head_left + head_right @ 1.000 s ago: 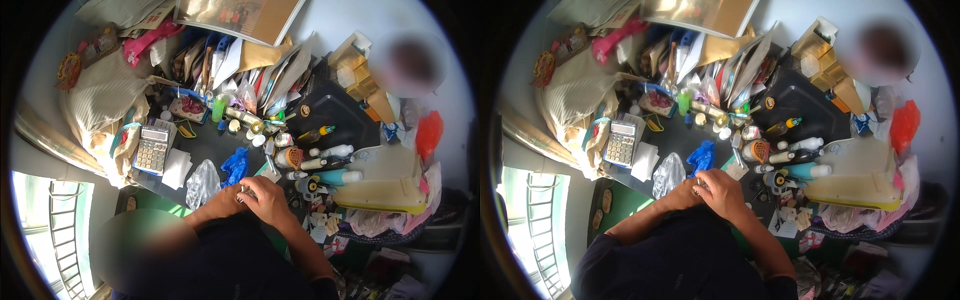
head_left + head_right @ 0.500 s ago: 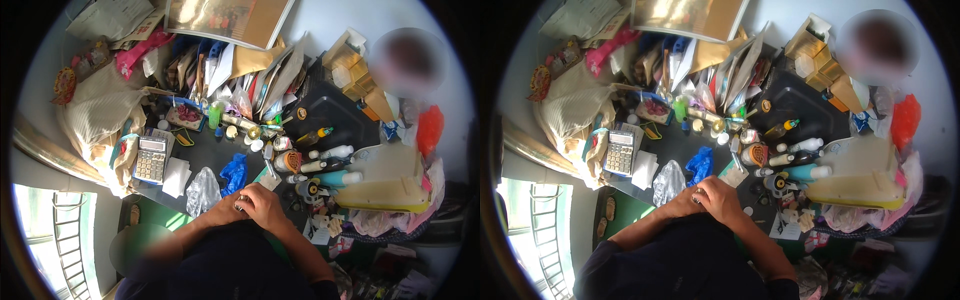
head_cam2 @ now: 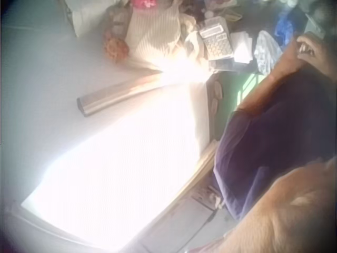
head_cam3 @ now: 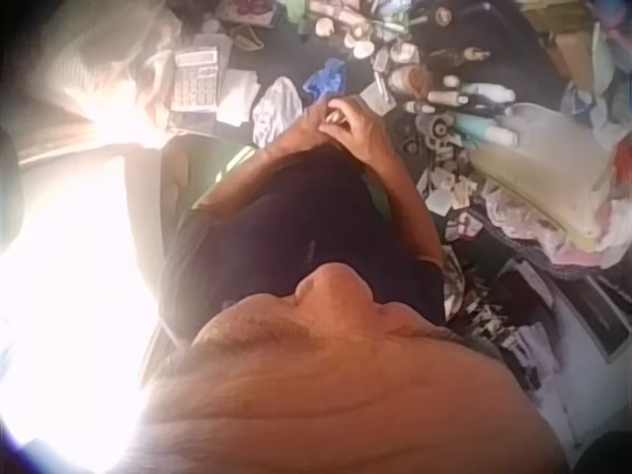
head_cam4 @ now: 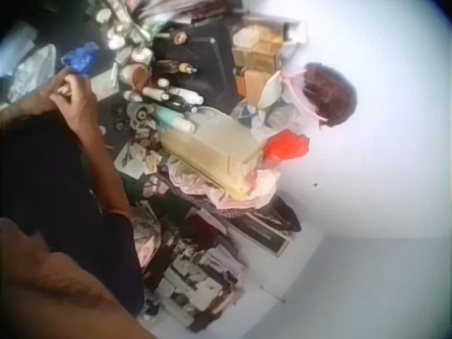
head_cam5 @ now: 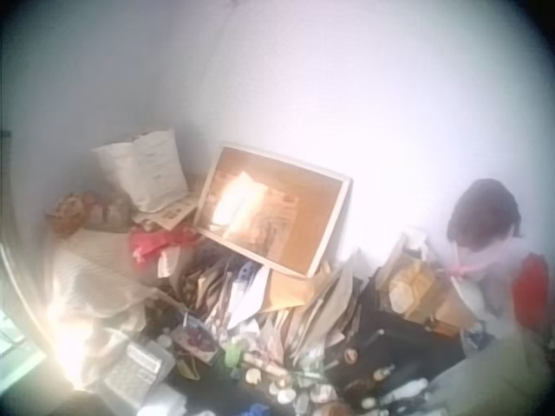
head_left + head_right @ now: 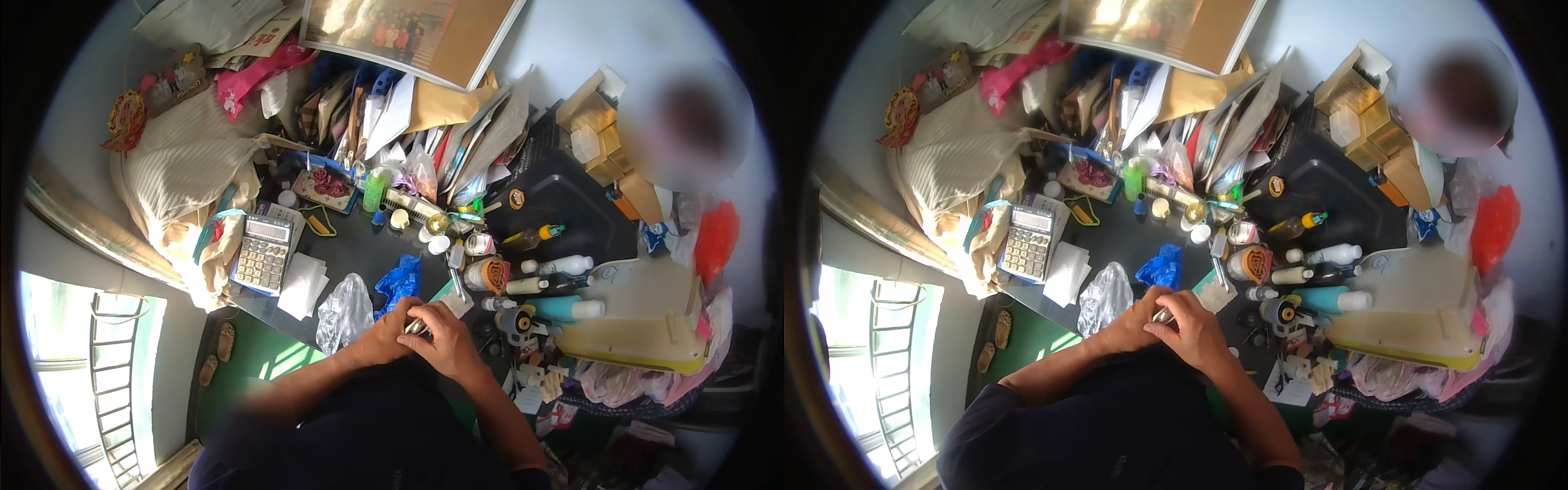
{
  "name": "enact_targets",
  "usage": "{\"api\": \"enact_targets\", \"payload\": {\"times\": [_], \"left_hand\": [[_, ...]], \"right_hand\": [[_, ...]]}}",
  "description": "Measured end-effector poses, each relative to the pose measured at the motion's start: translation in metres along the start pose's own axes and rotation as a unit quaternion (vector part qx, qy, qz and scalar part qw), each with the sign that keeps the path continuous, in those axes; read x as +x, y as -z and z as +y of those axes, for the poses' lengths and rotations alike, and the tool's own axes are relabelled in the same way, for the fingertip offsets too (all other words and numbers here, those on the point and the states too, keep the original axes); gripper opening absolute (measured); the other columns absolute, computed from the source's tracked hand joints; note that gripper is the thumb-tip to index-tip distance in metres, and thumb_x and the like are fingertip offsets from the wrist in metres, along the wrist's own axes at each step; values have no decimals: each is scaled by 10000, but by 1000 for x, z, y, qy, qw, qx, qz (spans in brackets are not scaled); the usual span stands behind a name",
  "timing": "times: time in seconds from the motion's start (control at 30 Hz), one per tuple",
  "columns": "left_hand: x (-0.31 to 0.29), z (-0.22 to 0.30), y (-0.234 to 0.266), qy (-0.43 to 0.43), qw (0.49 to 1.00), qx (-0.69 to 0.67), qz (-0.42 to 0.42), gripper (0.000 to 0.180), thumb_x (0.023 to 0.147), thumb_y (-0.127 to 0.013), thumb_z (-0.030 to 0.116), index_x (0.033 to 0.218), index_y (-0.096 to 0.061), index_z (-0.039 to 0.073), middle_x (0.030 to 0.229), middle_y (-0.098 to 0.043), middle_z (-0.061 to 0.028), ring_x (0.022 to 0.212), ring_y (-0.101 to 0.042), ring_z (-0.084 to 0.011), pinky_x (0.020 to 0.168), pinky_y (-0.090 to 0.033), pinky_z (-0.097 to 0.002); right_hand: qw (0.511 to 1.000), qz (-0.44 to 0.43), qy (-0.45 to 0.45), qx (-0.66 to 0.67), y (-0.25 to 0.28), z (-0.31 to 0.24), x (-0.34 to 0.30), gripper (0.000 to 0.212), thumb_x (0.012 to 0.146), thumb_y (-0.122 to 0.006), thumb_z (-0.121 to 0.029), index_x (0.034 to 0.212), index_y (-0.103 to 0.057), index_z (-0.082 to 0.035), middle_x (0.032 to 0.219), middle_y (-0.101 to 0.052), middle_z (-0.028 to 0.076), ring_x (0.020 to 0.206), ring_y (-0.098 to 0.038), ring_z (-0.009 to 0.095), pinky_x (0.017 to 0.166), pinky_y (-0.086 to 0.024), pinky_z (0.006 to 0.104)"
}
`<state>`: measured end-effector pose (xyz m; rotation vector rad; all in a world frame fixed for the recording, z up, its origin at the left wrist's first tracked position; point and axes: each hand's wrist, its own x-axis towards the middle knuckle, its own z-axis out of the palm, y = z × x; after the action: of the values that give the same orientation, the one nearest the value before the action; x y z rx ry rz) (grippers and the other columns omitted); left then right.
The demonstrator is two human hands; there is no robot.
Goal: The person repairs a white cable by cutting the outer sheath with scissors, stripping the insulation, and wrapping the exposed section with green tape. They handle the cable and scissors throughout the process.
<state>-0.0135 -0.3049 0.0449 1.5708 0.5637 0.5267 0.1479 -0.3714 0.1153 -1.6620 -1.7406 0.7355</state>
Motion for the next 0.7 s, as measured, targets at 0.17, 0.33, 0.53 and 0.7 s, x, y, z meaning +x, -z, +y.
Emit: {"api": "enact_targets", "payload": {"times": [0.17,0.33,0.53,0.7], "left_hand": [[0,12,6,-5,1000,27,-12,665,846,-768,79,1382,-376,39,1132,-644,-242,1117,-676,-423,879,-555,-447],[0,30,11,35,999,-15,-18,670,839,-791,63,1393,-415,36,1117,-684,-204,1061,-709,-334,889,-555,-407],[-4,19,7,41,998,40,0,678,831,-800,56,1383,-408,31,1125,-682,-229,1085,-710,-358,880,-558,-418],[-5,5,-2,5,997,52,49,697,820,-821,80,1375,-403,33,1130,-681,-225,1083,-707,-374,887,-558,-425]], "right_hand": [[998,-12,19,51,0,12,4,352,826,-851,-175,1091,-670,-29,1015,-677,120,882,-701,258,748,-556,353],[994,-5,8,108,0,18,3,258,819,-840,-102,991,-662,-29,994,-673,84,801,-690,208,675,-557,309],[992,-9,1,125,-2,17,0,268,802,-853,-102,945,-642,-18,975,-661,87,802,-681,191,666,-553,314],[994,30,1,110,-9,17,-1,278,794,-864,-97,907,-623,-20,982,-682,86,792,-682,182,675,-552,305]]}}
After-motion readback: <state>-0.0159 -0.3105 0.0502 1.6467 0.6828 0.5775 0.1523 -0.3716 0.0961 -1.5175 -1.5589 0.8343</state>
